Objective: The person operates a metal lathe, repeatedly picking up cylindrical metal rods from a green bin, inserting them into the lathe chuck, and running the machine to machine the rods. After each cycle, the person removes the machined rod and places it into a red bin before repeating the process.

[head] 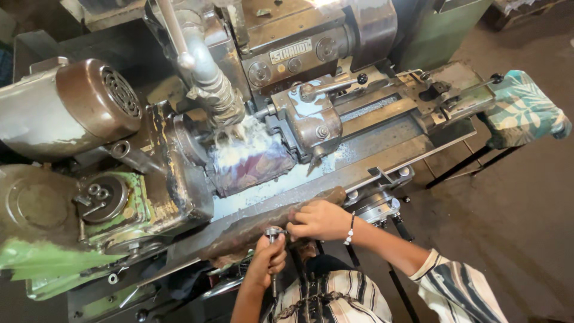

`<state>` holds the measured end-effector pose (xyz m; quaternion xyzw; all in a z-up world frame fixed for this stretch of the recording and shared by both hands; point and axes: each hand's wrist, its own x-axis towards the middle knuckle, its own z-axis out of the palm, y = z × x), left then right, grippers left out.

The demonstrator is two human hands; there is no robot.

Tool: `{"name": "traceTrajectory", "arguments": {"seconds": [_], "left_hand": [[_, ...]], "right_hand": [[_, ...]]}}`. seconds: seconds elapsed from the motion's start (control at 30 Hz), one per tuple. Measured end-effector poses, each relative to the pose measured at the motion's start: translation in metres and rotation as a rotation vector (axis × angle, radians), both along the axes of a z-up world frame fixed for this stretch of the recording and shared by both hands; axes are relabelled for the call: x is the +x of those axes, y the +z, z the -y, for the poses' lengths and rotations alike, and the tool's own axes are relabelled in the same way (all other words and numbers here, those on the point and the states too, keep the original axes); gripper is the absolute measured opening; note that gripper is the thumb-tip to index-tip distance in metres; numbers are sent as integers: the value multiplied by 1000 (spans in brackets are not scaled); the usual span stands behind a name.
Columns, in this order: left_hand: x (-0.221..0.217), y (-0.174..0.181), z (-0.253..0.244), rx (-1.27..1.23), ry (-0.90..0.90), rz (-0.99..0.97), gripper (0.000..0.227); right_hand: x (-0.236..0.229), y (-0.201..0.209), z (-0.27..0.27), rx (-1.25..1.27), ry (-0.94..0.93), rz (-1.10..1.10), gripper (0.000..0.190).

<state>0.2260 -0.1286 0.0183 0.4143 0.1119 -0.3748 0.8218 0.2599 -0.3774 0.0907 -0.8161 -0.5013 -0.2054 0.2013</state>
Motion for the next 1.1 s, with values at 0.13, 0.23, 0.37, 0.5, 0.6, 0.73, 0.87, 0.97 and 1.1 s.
{"name": "traceTrajectory", "arguments": {"seconds": [0.13, 0.23, 0.37, 0.5, 0.6, 0.73, 0.87, 0.97, 1.1], "left_hand": [[5, 10, 11, 168, -20, 73, 21], [9, 21, 21, 171, 78, 197, 27], [22, 35, 10, 178, -66, 216, 22], [26, 28, 9, 274, 4, 237, 22], [25, 13, 19, 255, 199, 344, 25], [28, 9, 25, 162, 323, 322, 12], [32, 17, 32, 37, 463, 354, 17], [33, 26, 35, 22, 496, 360, 18], [34, 35, 32, -21, 497, 388, 20]], "right_hand": [[4, 5, 0, 17, -1, -25, 22], [6, 3, -4, 68, -111, -172, 21], [13, 5, -3, 22, -28, -113, 24], [16, 8, -11, 66, -66, -242, 28], [18, 14, -20, 207, -136, -207, 26], [29, 34, -20, 320, -108, -21, 29], [33, 60, -20, 324, -173, 93, 30], [30, 77, -25, 331, -226, 116, 28], [25, 84, -32, 355, -265, 121, 26]]}}
